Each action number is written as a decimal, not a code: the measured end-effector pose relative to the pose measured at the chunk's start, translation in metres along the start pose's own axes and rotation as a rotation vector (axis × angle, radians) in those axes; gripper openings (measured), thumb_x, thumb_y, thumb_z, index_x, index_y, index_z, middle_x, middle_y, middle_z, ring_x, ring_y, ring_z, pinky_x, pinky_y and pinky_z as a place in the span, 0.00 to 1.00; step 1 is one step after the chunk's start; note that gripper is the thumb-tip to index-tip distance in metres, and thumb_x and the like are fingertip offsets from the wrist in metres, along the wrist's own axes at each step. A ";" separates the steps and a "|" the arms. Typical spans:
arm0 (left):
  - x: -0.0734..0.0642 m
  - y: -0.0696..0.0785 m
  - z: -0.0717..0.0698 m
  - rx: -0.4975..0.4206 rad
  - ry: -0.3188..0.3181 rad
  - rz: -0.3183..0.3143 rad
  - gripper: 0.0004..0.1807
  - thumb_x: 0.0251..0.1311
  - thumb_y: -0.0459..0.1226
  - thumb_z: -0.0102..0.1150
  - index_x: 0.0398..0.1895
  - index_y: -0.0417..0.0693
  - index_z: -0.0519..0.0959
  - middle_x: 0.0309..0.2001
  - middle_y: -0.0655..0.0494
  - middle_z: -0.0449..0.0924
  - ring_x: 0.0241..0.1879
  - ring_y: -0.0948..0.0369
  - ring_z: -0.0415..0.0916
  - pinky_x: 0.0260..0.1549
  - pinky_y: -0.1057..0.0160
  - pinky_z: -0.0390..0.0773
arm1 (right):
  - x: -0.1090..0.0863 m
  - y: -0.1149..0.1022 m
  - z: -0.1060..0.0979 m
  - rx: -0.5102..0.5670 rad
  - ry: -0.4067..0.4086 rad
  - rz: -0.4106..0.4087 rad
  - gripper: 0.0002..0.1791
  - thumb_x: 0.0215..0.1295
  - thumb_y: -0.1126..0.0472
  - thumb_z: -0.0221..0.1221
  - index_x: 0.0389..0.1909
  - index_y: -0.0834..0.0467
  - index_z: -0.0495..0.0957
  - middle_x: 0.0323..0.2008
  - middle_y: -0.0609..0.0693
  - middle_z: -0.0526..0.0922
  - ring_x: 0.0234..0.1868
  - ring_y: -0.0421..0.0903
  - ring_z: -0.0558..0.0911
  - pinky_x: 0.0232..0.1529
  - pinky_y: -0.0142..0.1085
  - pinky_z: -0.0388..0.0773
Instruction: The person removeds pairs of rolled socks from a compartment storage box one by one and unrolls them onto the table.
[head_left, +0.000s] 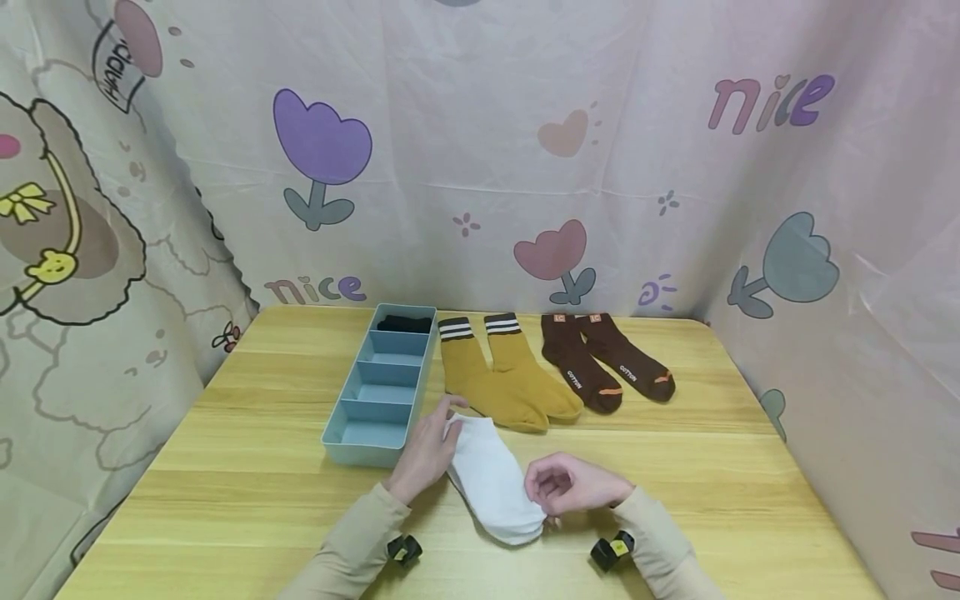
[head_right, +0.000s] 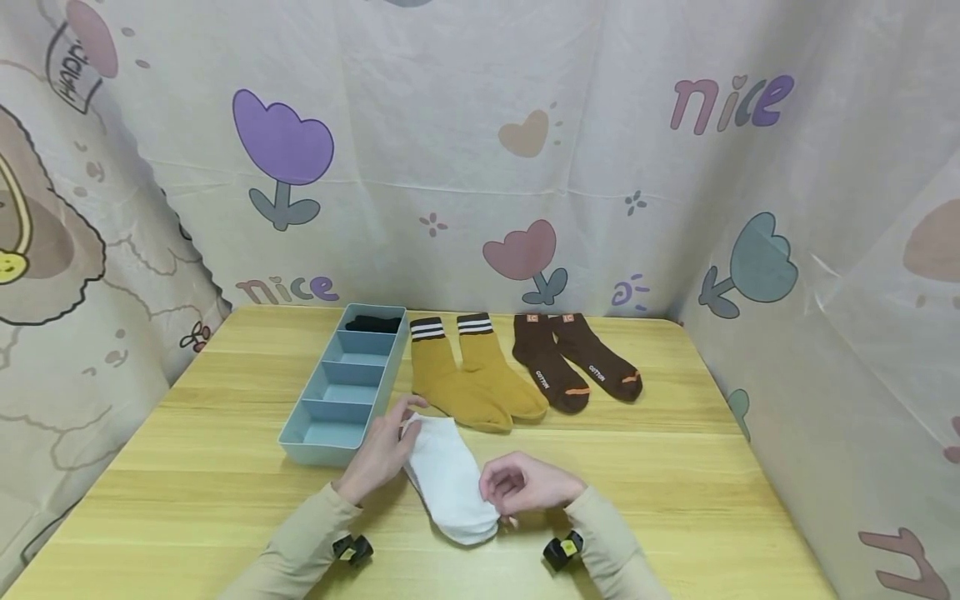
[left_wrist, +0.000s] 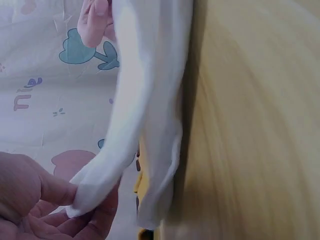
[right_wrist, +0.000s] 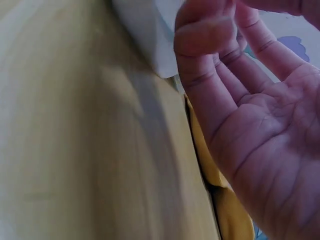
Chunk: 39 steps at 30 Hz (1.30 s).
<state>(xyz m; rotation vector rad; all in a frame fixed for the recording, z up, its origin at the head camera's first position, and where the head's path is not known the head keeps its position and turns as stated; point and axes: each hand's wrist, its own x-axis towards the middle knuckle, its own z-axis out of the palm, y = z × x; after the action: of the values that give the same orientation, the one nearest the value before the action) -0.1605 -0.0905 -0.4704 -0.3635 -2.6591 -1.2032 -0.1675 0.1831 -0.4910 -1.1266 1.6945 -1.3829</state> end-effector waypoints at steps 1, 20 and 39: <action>0.001 0.001 0.000 -0.008 0.008 -0.008 0.12 0.69 0.28 0.52 0.53 0.45 0.75 0.43 0.38 0.86 0.46 0.46 0.83 0.43 0.49 0.81 | -0.001 0.000 -0.001 0.012 0.000 -0.008 0.11 0.55 0.76 0.53 0.39 0.75 0.73 0.33 0.76 0.72 0.34 0.29 0.78 0.36 0.25 0.81; 0.017 0.017 0.025 -0.257 -0.139 0.050 0.09 0.67 0.24 0.49 0.44 0.40 0.76 0.50 0.39 0.83 0.53 0.45 0.78 0.53 0.43 0.81 | -0.059 -0.002 -0.047 -0.058 0.126 0.042 0.11 0.59 0.73 0.57 0.42 0.73 0.73 0.37 0.68 0.77 0.42 0.33 0.80 0.48 0.32 0.81; 0.022 0.014 0.045 0.002 -0.402 0.097 0.12 0.55 0.26 0.65 0.43 0.42 0.84 0.50 0.45 0.85 0.51 0.50 0.79 0.56 0.49 0.75 | -0.077 0.003 -0.057 0.026 0.079 0.252 0.12 0.59 0.75 0.55 0.42 0.78 0.77 0.29 0.84 0.73 0.27 0.35 0.83 0.28 0.29 0.83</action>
<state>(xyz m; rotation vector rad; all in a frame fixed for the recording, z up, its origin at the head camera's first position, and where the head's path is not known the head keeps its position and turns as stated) -0.1809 -0.0439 -0.4834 -0.8012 -2.9278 -1.2049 -0.1876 0.2766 -0.4832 -0.8206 1.7998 -1.3005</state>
